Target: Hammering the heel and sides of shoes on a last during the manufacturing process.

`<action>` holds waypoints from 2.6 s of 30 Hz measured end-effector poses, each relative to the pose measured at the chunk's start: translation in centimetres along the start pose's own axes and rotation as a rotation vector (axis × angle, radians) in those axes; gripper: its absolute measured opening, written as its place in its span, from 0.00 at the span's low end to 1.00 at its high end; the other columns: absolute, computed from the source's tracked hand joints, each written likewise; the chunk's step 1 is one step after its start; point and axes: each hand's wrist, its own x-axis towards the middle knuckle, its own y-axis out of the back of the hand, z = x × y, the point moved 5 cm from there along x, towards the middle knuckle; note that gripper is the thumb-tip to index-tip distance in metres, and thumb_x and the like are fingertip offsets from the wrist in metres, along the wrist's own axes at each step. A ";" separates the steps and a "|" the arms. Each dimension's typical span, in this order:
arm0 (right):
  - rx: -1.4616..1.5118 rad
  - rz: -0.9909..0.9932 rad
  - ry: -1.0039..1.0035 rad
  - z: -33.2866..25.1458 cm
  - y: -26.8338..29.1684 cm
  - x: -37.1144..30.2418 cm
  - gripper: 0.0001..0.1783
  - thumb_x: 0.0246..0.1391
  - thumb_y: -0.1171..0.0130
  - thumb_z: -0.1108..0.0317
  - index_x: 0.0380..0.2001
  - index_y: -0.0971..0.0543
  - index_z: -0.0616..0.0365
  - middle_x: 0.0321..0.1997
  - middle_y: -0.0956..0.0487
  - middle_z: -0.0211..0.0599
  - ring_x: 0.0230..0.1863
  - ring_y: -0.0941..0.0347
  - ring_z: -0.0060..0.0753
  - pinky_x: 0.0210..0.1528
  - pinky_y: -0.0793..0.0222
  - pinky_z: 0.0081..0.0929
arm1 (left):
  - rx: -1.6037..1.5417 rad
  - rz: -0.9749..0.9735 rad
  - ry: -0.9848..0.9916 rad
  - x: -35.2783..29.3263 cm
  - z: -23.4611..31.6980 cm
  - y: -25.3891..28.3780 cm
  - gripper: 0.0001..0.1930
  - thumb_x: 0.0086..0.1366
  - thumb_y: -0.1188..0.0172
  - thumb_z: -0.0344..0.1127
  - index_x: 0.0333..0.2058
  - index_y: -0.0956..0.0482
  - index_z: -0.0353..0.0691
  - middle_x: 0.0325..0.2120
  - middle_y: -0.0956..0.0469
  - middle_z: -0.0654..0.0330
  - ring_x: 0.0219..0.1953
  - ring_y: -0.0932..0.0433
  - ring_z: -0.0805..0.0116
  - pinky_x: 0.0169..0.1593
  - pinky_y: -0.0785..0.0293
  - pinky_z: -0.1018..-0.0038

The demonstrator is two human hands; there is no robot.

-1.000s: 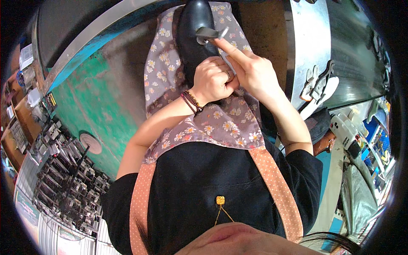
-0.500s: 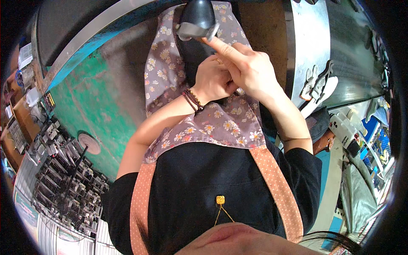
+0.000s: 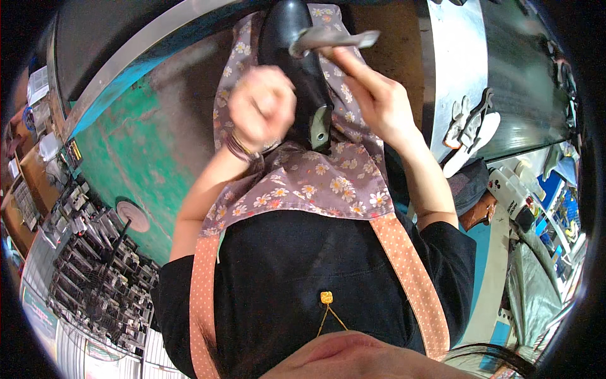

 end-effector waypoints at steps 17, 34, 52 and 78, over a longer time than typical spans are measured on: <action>0.416 0.202 -0.386 2.4 1.7 -6.4 0.27 0.61 0.49 0.75 0.64 0.36 0.57 0.55 0.23 0.32 0.28 0.34 0.12 0.33 0.33 0.15 | -0.244 -0.126 0.678 6.5 -13.4 -2.5 0.15 0.63 0.37 0.42 0.40 0.20 0.36 0.33 0.22 0.68 0.34 0.27 0.79 0.40 0.28 0.78; 0.117 -0.072 -0.196 -0.4 2.2 -1.8 0.26 0.57 0.45 0.74 0.60 0.30 0.45 0.46 0.20 0.47 0.44 0.21 0.48 0.42 0.24 0.34 | -0.178 -0.170 0.720 7.3 -13.4 -3.4 0.16 0.62 0.37 0.42 0.42 0.21 0.34 0.34 0.21 0.67 0.35 0.26 0.79 0.42 0.27 0.77; -0.087 -0.276 -0.141 -2.7 1.8 1.3 0.26 0.55 0.43 0.76 0.58 0.27 0.44 0.41 0.19 0.47 0.40 0.20 0.47 0.37 0.24 0.34 | -0.200 -0.168 0.738 7.2 -13.3 -3.7 0.16 0.62 0.37 0.42 0.41 0.20 0.35 0.32 0.21 0.66 0.32 0.26 0.78 0.38 0.27 0.77; 0.155 -0.046 -0.191 -0.6 2.4 -0.7 0.24 0.61 0.50 0.74 0.62 0.33 0.56 0.59 0.26 0.44 0.54 0.25 0.35 0.50 0.28 0.29 | -0.067 -0.209 0.596 7.7 -13.1 -3.5 0.18 0.62 0.36 0.45 0.38 0.20 0.33 0.32 0.20 0.64 0.34 0.26 0.78 0.41 0.28 0.76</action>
